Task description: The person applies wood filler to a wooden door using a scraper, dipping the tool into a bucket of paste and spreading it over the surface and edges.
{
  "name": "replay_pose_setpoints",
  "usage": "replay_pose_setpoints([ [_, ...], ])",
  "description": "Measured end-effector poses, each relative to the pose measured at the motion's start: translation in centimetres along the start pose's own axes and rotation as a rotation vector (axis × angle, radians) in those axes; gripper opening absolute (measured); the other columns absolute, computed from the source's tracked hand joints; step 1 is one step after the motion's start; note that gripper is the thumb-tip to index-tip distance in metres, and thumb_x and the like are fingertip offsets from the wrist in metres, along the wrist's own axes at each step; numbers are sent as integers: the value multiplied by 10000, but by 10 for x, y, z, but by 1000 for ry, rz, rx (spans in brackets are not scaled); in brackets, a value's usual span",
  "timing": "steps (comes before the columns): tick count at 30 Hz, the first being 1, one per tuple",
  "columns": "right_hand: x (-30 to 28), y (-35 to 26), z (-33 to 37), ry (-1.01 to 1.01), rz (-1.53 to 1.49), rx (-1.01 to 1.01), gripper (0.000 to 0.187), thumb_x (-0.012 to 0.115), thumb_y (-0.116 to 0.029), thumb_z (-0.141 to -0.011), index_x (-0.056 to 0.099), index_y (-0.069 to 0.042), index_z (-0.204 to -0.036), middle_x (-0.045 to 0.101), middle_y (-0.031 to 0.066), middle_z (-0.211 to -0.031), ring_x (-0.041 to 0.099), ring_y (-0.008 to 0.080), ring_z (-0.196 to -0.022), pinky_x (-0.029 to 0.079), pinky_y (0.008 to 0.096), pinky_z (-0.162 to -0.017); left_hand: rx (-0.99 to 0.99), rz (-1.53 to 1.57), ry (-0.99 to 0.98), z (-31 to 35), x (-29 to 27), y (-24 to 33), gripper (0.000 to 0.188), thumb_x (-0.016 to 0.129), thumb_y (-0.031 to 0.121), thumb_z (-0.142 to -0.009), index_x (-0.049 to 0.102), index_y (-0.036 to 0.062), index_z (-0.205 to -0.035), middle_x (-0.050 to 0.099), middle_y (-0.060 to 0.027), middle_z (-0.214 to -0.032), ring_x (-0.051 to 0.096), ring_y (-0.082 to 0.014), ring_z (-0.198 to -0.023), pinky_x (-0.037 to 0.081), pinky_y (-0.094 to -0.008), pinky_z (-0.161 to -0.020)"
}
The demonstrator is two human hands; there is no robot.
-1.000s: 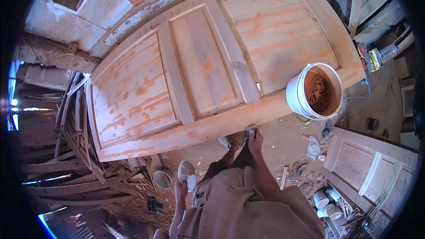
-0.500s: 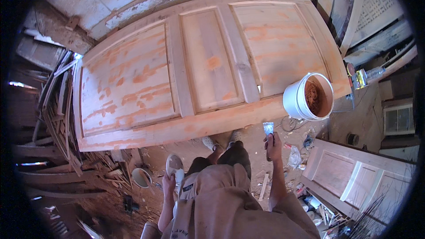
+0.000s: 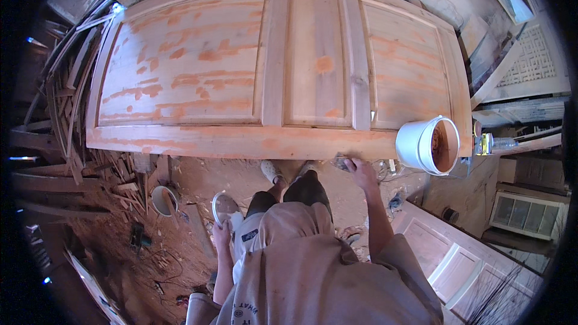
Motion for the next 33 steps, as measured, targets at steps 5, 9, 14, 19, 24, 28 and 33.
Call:
replay_pose_setpoints([
  [5,8,-9,-5,-147,-221,107,425,532,-394,-977,599,0,-830,596,162,-695,579,304,-622,445,427,-607,-156,-7,82,24,-5,-29,339,593,237,-903,628,-60,-1064,686,-169,-932,654,-260,-855,501,-383,-759],
  [9,-32,-31,-8,-138,-464,182,376,540,-329,-984,559,10,-823,550,98,-625,524,206,-560,445,353,-571,-148,21,123,24,-15,-67,316,597,215,-909,635,-65,-1050,689,-168,-925,656,-249,-867,504,-388,-773],
  [14,-139,-5,16,39,-590,262,190,538,-186,-973,590,-11,-1027,561,40,-733,529,121,-672,450,289,-627,-212,-47,2,19,16,-24,313,594,164,-905,628,-68,-1113,683,-173,-1011,653,-248,-935,504,-365,-827],
  [19,-275,35,57,533,-109,287,312,509,-49,-906,557,-10,-1212,633,166,-852,630,290,-772,500,413,-720,-59,-29,-6,15,41,8,340,583,156,-904,606,-62,-1164,676,-187,-1071,647,-274,-995,498,-379,-863],
  [24,-281,134,73,38,372,322,294,495,-64,-904,573,-22,-1185,635,269,-902,617,462,-852,487,536,-739,-92,-62,-14,34,78,29,406,587,216,-910,576,-56,-1211,663,-226,-1086,642,-331,-1007,489,-414,-875],
  [28,-307,131,46,79,240,198,286,516,-90,-886,604,-67,-1156,631,263,-928,625,437,-870,499,528,-742,-33,-157,70,66,82,56,426,595,252,-907,574,-66,-1189,653,-247,-1081,637,-349,-997,482,-432,-842],
  [33,-293,169,-19,-91,374,141,294,529,-85,-872,635,-73,-1145,629,229,-1056,631,383,-955,502,478,-834,-82,-57,143,105,108,36,397,597,236,-905,591,-76,-1150,667,-228,-1034,652,-318,-928,495,-425,-793],
])
Point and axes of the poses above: each hand's wrist, its own z-axis away from the middle knuckle, its own x-axis out of the palm, y = z × x, the point moved 6 cm from there along -z, towards the middle knuckle
